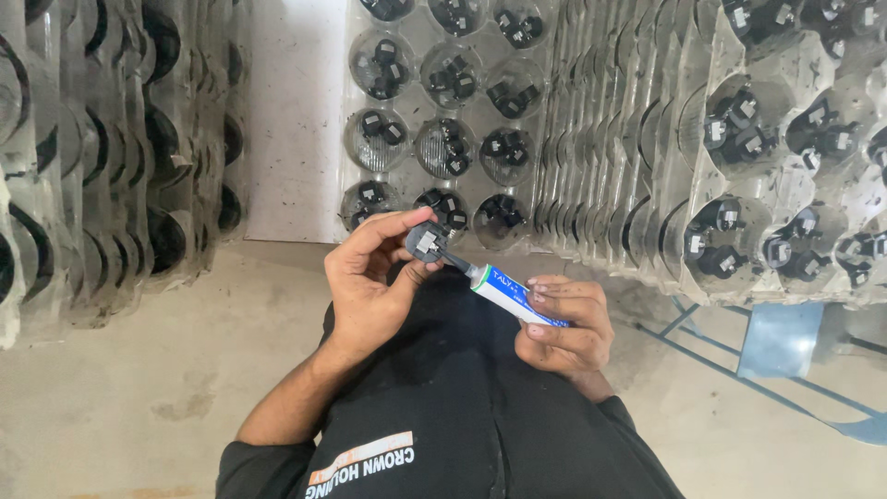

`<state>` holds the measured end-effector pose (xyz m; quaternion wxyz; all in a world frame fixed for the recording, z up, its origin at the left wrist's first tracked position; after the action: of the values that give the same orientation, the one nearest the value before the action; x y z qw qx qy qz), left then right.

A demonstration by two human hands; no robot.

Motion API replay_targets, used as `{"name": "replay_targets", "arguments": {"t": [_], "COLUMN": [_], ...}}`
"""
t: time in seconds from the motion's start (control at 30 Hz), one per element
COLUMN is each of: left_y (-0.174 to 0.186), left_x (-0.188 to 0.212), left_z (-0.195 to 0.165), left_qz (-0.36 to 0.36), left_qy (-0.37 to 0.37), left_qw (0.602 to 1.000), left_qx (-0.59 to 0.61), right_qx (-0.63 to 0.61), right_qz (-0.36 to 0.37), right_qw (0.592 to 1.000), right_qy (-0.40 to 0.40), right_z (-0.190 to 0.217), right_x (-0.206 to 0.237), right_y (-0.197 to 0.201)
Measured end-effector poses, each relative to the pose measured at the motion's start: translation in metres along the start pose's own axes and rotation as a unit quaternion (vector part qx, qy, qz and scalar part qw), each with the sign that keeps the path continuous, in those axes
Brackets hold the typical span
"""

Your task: The person applies adhesive from a tube to the center of small black mechanical parts arranged in plastic trays. They pick up each part, apply the adhesive, and place it back into the tray, repeating the process across multiple trays.

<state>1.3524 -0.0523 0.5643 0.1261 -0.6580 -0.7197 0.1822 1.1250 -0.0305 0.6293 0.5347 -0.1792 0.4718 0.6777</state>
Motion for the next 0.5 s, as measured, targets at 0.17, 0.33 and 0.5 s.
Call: {"name": "replay_targets", "arguments": {"t": [0.17, 0.33, 0.5], "left_y": [0.002, 0.002, -0.007], "left_x": [0.002, 0.002, 0.009], "left_z": [0.006, 0.026, 0.042], "left_qz": [-0.003, -0.009, 0.022], "left_qy": [-0.003, 0.032, 0.051], "left_qw": [1.000, 0.995, 0.985], "left_qx": [0.011, 0.093, 0.163], "right_qx": [-0.017, 0.007, 0.033], "right_qz": [-0.013, -0.010, -0.041], "right_qw": [1.000, 1.000, 0.998], "right_qy": [0.014, 0.008, -0.033], "right_z": [0.000, -0.002, -0.001], "right_x": [0.000, 0.002, 0.011], "right_y": [0.000, -0.002, 0.003]}}
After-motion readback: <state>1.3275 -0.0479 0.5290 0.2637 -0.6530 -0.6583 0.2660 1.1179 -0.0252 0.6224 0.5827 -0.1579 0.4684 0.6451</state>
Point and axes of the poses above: each hand's wrist, its own x-axis away from the middle knuckle, its own y-axis out of the back of the hand, z = x × y, the point moved 9 cm from there along -x, towards the middle knuckle, and after that the axes turned 4 degrees about z, right-handed, at the moved point
